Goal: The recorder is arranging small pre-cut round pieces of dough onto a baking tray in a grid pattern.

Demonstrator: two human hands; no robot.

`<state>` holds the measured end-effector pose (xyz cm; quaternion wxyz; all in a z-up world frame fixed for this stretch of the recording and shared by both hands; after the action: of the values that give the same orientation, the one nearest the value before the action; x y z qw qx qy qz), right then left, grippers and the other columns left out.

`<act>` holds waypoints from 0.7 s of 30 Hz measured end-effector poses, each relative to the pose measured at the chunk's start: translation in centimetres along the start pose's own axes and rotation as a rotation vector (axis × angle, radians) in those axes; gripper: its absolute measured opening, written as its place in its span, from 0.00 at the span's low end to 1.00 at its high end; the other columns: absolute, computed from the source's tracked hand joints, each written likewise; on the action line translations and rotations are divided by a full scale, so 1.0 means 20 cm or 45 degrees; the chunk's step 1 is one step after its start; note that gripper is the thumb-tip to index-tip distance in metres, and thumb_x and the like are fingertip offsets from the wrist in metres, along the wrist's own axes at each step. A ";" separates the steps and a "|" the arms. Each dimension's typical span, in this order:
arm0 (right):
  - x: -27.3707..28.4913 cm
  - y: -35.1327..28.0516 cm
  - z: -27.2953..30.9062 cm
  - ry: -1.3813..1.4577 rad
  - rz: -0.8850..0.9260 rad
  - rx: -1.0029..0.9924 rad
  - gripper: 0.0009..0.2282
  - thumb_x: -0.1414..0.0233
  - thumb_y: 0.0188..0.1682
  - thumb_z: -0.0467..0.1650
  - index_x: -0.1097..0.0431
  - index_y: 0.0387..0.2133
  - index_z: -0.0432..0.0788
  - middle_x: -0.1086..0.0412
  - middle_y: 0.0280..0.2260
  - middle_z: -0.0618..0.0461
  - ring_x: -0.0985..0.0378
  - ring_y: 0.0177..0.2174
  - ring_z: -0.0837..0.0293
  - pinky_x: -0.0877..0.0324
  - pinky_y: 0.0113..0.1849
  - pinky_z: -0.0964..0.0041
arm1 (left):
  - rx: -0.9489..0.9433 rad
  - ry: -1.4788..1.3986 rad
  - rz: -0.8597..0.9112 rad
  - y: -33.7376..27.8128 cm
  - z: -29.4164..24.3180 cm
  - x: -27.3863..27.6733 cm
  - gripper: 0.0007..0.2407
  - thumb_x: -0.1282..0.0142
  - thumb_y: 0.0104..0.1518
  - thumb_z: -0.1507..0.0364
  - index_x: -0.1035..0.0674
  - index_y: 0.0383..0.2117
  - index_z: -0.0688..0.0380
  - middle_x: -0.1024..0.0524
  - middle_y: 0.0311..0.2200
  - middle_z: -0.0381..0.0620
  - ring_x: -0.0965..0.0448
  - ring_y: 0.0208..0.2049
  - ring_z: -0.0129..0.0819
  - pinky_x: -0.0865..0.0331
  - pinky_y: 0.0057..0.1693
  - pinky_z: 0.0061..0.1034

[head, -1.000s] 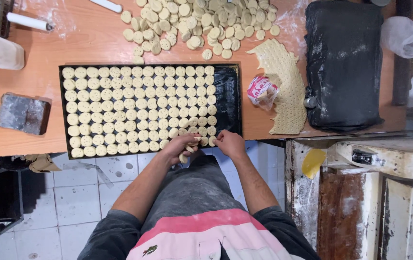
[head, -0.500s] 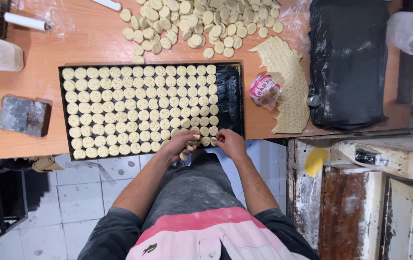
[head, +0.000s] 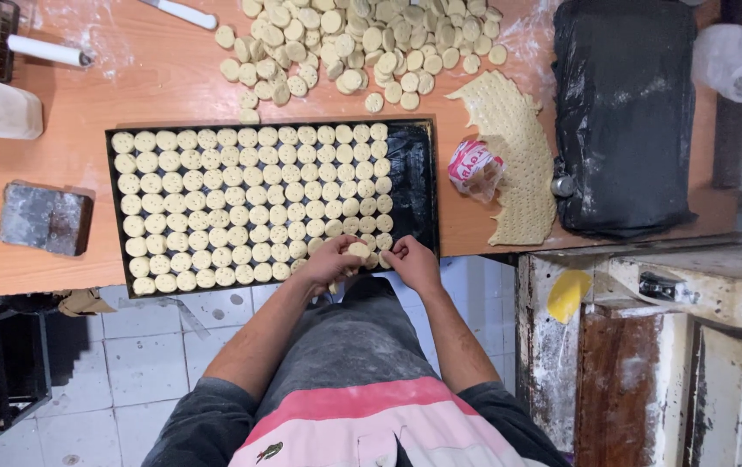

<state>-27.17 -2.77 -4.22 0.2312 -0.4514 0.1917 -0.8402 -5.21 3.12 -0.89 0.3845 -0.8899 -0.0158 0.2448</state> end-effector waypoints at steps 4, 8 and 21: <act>0.08 0.03 0.06 -0.058 0.036 0.046 0.08 0.39 0.47 0.41 0.26 0.35 0.55 0.23 0.31 0.61 0.17 0.37 0.59 0.24 0.40 0.63 | 0.017 0.107 -0.049 0.07 -0.02 -0.02 0.20 0.36 0.47 0.79 0.22 0.50 0.62 0.23 0.29 0.48 0.21 0.20 0.32 0.35 0.21 0.14; 0.19 0.11 0.10 -0.118 0.069 0.027 0.10 0.40 0.47 0.43 0.24 0.35 0.54 0.23 0.31 0.53 0.18 0.37 0.50 0.23 0.40 0.56 | -0.002 0.297 -0.104 0.10 -0.11 -0.07 0.20 0.35 0.46 0.77 0.19 0.49 0.53 0.23 0.31 0.48 0.22 0.23 0.33 0.34 0.24 0.19; 0.41 0.88 0.28 0.733 -0.094 0.105 0.15 0.41 0.52 0.32 0.32 0.47 0.36 0.23 0.36 0.44 0.21 0.27 0.60 0.25 0.31 0.68 | 0.231 -0.590 -0.087 0.19 -0.62 -0.19 0.09 0.51 0.55 0.75 0.24 0.40 0.57 0.26 0.31 0.44 0.25 0.24 0.26 0.39 0.18 0.05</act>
<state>-22.55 -22.40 -5.10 0.1545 -0.1912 0.1986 -0.9487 -3.63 -8.74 5.40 0.4569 -0.7709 -0.1116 0.4296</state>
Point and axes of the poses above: each hand's wrist, its own y-axis towards the middle knuckle, its own x-axis out of the back of the hand, z = x × y, the point moved 3 cm from there along y, towards the middle knuckle
